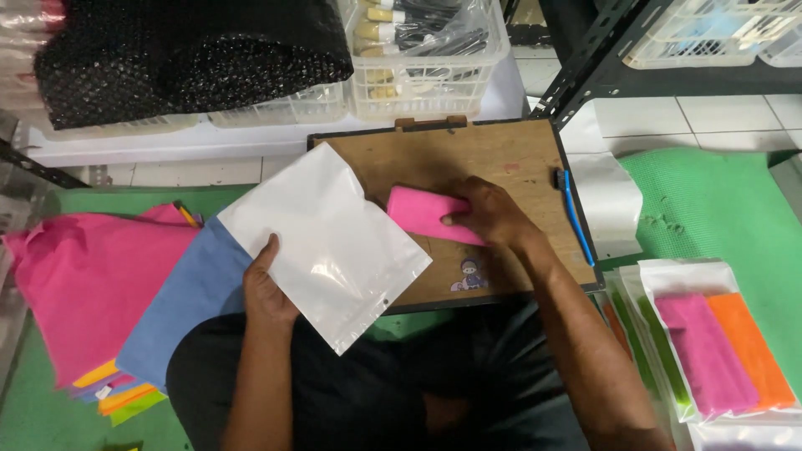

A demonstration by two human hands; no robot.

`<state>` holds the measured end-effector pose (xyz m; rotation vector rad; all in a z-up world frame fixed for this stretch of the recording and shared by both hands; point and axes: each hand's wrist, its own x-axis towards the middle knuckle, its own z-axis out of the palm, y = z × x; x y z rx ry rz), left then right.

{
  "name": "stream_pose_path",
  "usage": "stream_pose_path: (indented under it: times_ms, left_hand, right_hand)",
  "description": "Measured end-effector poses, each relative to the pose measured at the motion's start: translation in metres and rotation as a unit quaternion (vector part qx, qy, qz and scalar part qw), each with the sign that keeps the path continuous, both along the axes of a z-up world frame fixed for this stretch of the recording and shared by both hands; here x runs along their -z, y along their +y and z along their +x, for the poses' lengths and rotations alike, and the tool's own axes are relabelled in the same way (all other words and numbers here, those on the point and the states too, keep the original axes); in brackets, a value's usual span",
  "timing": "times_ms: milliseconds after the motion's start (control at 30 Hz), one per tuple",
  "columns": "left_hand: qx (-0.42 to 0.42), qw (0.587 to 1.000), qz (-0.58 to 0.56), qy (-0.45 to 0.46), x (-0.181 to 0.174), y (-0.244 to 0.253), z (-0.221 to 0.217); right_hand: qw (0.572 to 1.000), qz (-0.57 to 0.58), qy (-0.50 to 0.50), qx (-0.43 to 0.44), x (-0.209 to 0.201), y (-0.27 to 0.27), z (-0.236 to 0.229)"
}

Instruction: The person folds a pink cloth on a wooden board, using a blue brush to smooth it, then places it in a plastic bag. They repeat the process with a blue cloth, brushing and folding it neatly.

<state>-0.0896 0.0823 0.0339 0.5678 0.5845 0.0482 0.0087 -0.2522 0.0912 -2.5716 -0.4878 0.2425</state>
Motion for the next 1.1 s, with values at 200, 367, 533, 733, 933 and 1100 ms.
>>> stream_pose_path:
  times_ms: [200,367,533,733,933,1100]
  left_hand:
    - [0.034,0.985,0.029,0.165,-0.021,-0.047,-0.061]
    - [0.098,0.961,0.065,0.250,-0.067,-0.097,-0.098]
    - [0.165,0.962,0.014,0.219,-0.054,-0.138,-0.078]
    - [0.159,0.975,-0.125,0.094,-0.071,-0.234,-0.008]
    - [0.254,0.967,0.033,0.010,-0.123,-0.373,0.043]
    - [0.300,0.896,0.320,-0.063,-0.051,-0.476,0.118]
  right_hand:
    - [0.990,-0.117,-0.043,0.071,0.025,-0.080,0.090]
    - [0.979,-0.144,-0.134,0.049,0.046,-0.107,0.130]
    - [0.958,-0.123,-0.249,0.063,-0.017,-0.099,0.051]
    - [0.883,0.415,0.199,0.095,-0.061,-0.169,-0.097]
    - [0.890,0.320,0.093,0.310,-0.019,-0.307,-0.117]
    - [0.874,0.097,-0.006,0.476,0.051,-0.398,-0.066]
